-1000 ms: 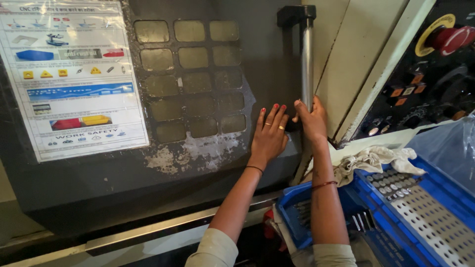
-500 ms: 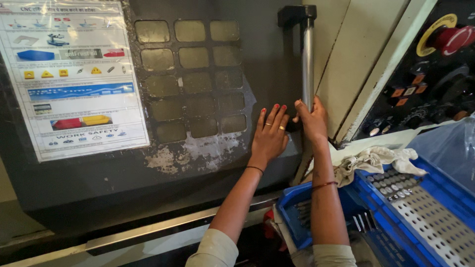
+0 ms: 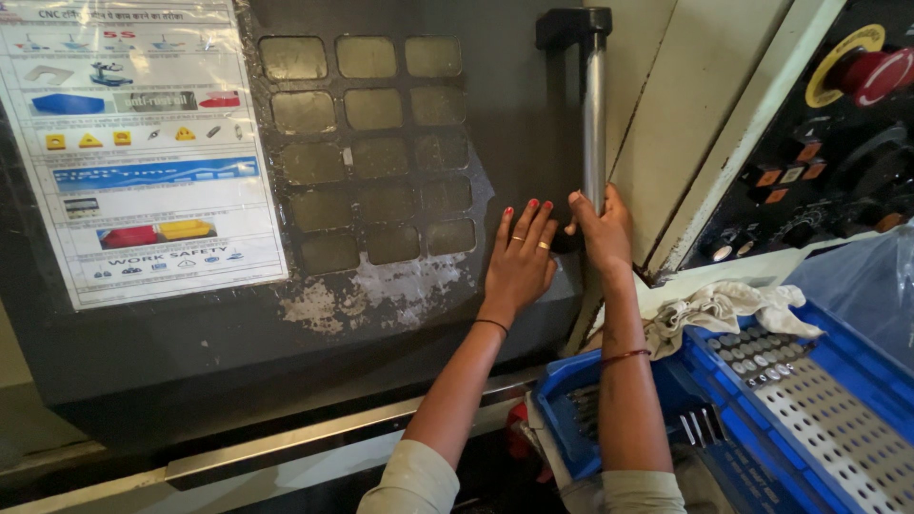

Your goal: The person organizes metal rods in a blue crate, then opens a CNC machine door to insert a rod into the chuck. They close the door, operate the control panel, and later reopen the door to remove the rod and return it to the crate.

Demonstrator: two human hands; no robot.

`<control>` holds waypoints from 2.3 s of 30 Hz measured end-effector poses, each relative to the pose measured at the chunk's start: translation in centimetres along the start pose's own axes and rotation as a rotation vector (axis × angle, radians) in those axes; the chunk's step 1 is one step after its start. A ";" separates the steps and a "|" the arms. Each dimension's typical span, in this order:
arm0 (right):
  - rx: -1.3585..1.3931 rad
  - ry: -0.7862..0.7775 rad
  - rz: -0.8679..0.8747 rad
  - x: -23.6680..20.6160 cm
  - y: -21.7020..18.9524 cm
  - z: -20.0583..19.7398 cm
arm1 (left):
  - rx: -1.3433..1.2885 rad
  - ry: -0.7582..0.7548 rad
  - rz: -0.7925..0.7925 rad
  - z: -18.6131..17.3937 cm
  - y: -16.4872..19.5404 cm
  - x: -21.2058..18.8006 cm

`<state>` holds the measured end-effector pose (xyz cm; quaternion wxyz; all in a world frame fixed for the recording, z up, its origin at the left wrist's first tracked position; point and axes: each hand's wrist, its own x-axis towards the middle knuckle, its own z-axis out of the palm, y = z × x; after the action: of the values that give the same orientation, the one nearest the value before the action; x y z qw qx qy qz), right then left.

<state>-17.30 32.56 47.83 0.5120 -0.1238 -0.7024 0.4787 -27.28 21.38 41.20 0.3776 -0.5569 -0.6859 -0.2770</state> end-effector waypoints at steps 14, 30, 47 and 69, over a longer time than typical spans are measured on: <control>-0.001 -0.001 0.014 0.4 0.5 0.0 | 0.007 -0.022 -0.012 0.6 -0.2 0.2; 0.036 -0.001 -0.006 0.1 0.3 -0.1 | 0.020 -0.033 -0.008 0.5 0.0 -0.1; 0.033 -0.006 -0.012 0.6 1.0 -0.6 | -0.005 0.010 0.004 0.6 0.3 0.4; 0.025 0.014 0.005 0.9 1.1 -0.8 | 0.010 -0.003 0.002 1.4 0.5 0.5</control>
<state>-17.31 34.14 47.50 0.5173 -0.1225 -0.6925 0.4876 -27.12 22.86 40.84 0.3795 -0.5561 -0.6875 -0.2721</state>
